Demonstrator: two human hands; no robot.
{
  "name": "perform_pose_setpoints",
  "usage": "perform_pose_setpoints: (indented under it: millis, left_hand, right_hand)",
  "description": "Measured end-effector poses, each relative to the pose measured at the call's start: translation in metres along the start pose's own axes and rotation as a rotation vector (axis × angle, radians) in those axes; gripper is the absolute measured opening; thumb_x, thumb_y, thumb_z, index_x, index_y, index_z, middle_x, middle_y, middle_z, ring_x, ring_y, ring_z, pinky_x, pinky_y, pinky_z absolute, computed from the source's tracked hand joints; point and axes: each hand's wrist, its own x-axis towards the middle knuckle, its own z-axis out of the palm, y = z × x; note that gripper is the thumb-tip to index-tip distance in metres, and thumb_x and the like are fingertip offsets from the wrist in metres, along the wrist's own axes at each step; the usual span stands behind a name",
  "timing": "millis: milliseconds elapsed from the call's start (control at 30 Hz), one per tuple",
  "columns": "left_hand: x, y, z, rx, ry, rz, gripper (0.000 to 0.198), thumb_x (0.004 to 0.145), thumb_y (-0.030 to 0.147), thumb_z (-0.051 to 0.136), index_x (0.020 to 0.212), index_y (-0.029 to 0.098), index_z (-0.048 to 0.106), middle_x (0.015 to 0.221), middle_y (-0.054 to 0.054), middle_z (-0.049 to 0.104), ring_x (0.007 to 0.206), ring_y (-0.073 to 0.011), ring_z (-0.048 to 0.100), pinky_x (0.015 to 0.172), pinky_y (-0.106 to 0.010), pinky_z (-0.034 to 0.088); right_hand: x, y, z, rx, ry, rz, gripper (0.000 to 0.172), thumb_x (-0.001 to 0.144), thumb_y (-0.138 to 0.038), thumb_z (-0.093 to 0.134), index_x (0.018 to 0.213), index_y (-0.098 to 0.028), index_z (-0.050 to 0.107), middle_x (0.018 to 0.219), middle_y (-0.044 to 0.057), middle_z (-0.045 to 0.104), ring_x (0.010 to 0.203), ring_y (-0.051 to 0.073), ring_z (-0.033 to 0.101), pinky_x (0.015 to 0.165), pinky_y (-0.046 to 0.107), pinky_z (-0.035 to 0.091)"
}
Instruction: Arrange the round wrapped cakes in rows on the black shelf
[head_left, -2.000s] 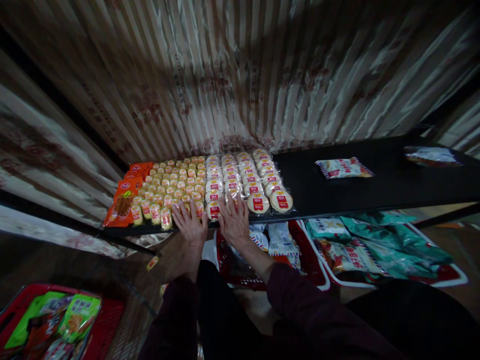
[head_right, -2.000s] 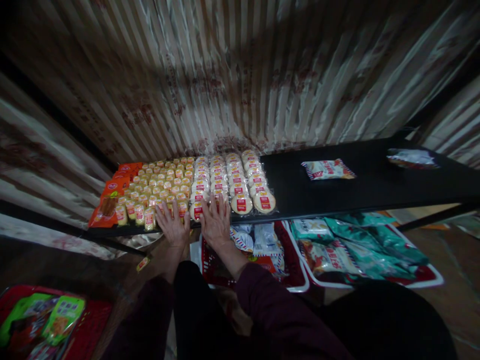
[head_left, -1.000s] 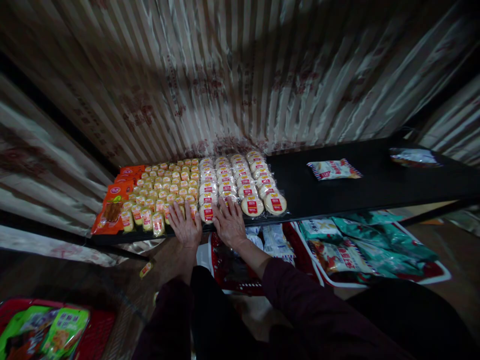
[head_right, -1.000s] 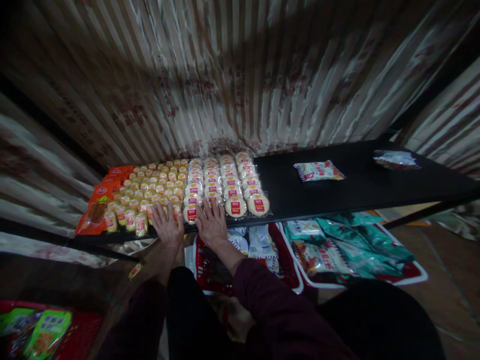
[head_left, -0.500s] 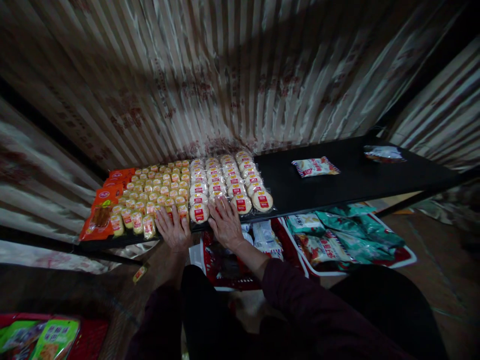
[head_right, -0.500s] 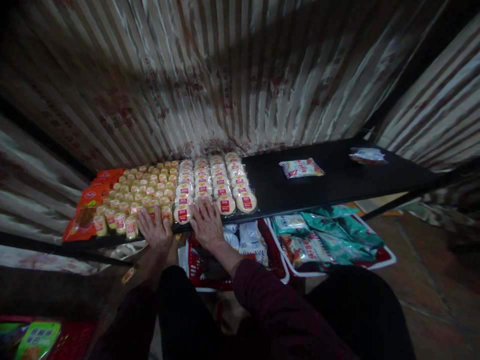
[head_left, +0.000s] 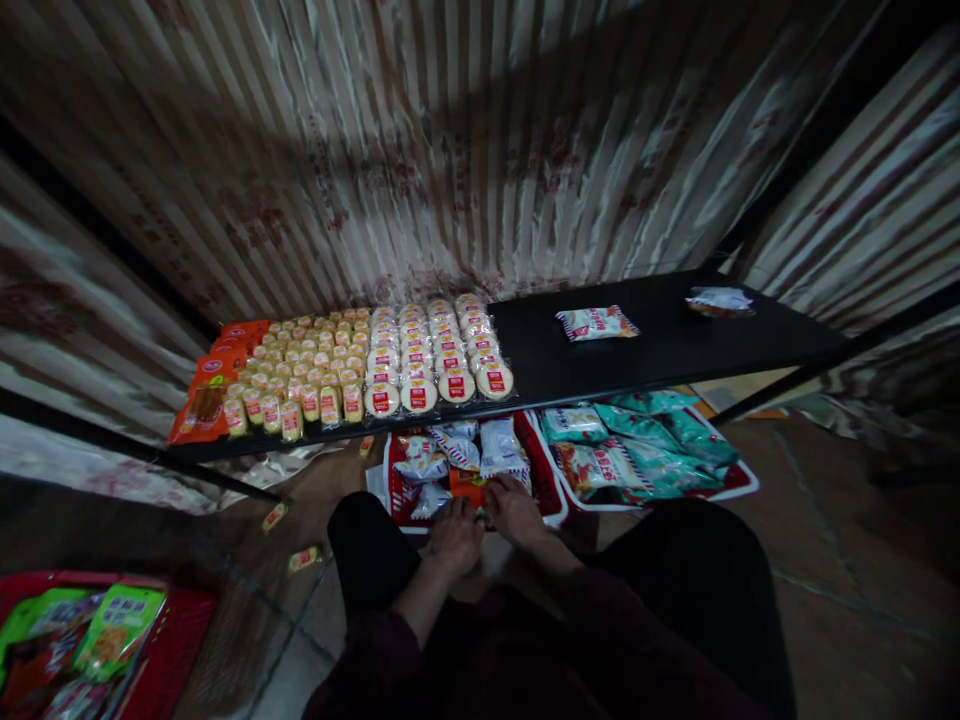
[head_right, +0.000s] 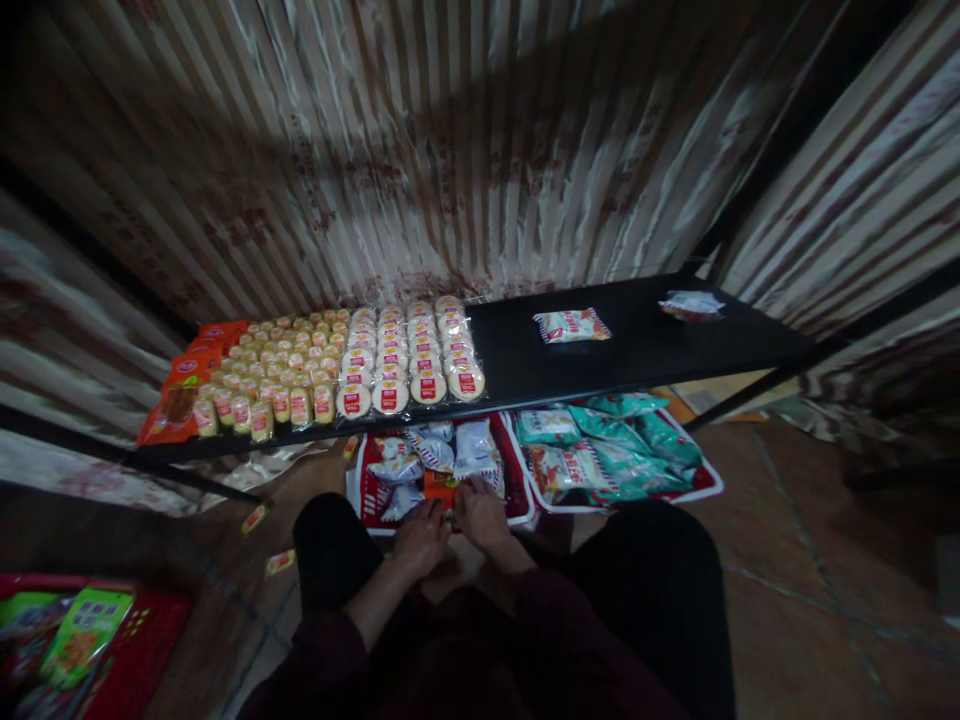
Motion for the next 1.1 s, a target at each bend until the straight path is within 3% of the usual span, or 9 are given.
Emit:
perform_pose_setpoints:
  millis: [100, 267, 400, 567, 733, 867, 1000, 1100]
  left_hand:
    - [-0.008, 0.001, -0.001, 0.032, -0.080, 0.000, 0.045, 0.089, 0.033, 0.039, 0.127, 0.011, 0.052, 0.129, -0.014, 0.055, 0.118, -0.0256, 0.051, 0.101, -0.040, 0.040]
    - [-0.018, -0.013, -0.013, 0.056, -0.068, -0.003, 0.048, 0.089, 0.040, 0.039, 0.131, 0.018, 0.050, 0.131, -0.010, 0.055, 0.120, -0.0240, 0.050, 0.102, -0.039, 0.039]
    - [-0.020, -0.012, -0.011, 0.067, -0.047, 0.009, 0.049, 0.088, 0.040, 0.042, 0.130, 0.018, 0.051, 0.130, -0.010, 0.056, 0.120, -0.0239, 0.050, 0.102, -0.039, 0.039]
    - [-0.016, -0.016, 0.008, 0.082, 0.077, 0.057, 0.045, 0.085, 0.040, 0.046, 0.123, 0.019, 0.058, 0.120, -0.010, 0.063, 0.111, -0.0242, 0.057, 0.096, -0.039, 0.045]
    - [-0.012, -0.023, 0.034, 0.151, 0.207, 0.095, 0.043, 0.080, 0.041, 0.053, 0.117, 0.020, 0.063, 0.115, -0.010, 0.066, 0.107, -0.0257, 0.060, 0.091, -0.038, 0.051]
    - [-0.009, -0.007, 0.039, 0.138, 0.157, -0.067, 0.044, 0.077, 0.034, 0.053, 0.117, 0.018, 0.063, 0.121, -0.011, 0.063, 0.114, -0.0270, 0.057, 0.096, -0.039, 0.048]
    - [-0.001, 0.027, 0.037, 0.092, 0.101, -0.321, 0.048, 0.077, 0.021, 0.045, 0.121, 0.009, 0.059, 0.128, -0.015, 0.057, 0.124, -0.0292, 0.048, 0.103, -0.044, 0.041]
    - [0.006, 0.052, 0.037, 0.084, 0.128, -0.453, 0.060, 0.070, 0.009, 0.045, 0.130, 0.010, 0.051, 0.138, -0.015, 0.048, 0.133, -0.0329, 0.035, 0.106, -0.051, 0.035]
  right_hand:
    - [-0.002, 0.012, -0.004, 0.004, -0.024, -0.016, 0.033, 0.089, -0.020, 0.039, 0.104, -0.013, 0.068, 0.119, 0.014, 0.062, 0.116, 0.023, 0.053, 0.103, 0.037, 0.038]
    - [-0.003, 0.017, -0.009, 0.055, 0.010, 0.023, 0.031, 0.086, -0.021, 0.045, 0.107, -0.013, 0.067, 0.122, 0.014, 0.060, 0.121, 0.023, 0.048, 0.104, 0.038, 0.036]
    - [-0.008, 0.024, -0.005, 0.079, 0.004, 0.017, 0.030, 0.087, -0.021, 0.043, 0.103, -0.015, 0.068, 0.119, 0.013, 0.062, 0.118, 0.022, 0.051, 0.105, 0.038, 0.035]
    - [-0.009, 0.036, -0.001, 0.129, 0.009, -0.008, 0.030, 0.088, -0.020, 0.041, 0.098, -0.017, 0.069, 0.112, 0.011, 0.065, 0.118, 0.023, 0.051, 0.106, 0.039, 0.035]
    - [-0.006, 0.055, 0.007, 0.184, 0.008, 0.027, 0.034, 0.086, -0.021, 0.042, 0.107, -0.019, 0.068, 0.122, 0.010, 0.062, 0.120, 0.024, 0.051, 0.104, 0.040, 0.039]
    - [0.000, 0.065, 0.005, 0.247, -0.044, 0.047, 0.035, 0.085, -0.021, 0.041, 0.106, -0.019, 0.069, 0.121, 0.012, 0.063, 0.117, 0.025, 0.054, 0.104, 0.042, 0.041]
    - [0.001, 0.072, -0.007, 0.283, -0.127, -0.022, 0.038, 0.086, -0.023, 0.040, 0.112, -0.014, 0.066, 0.125, 0.014, 0.060, 0.120, 0.025, 0.052, 0.106, 0.042, 0.039]
    - [-0.004, 0.081, -0.015, 0.299, -0.163, -0.098, 0.039, 0.085, -0.021, 0.041, 0.115, -0.015, 0.065, 0.126, 0.013, 0.059, 0.121, 0.024, 0.051, 0.105, 0.041, 0.040]
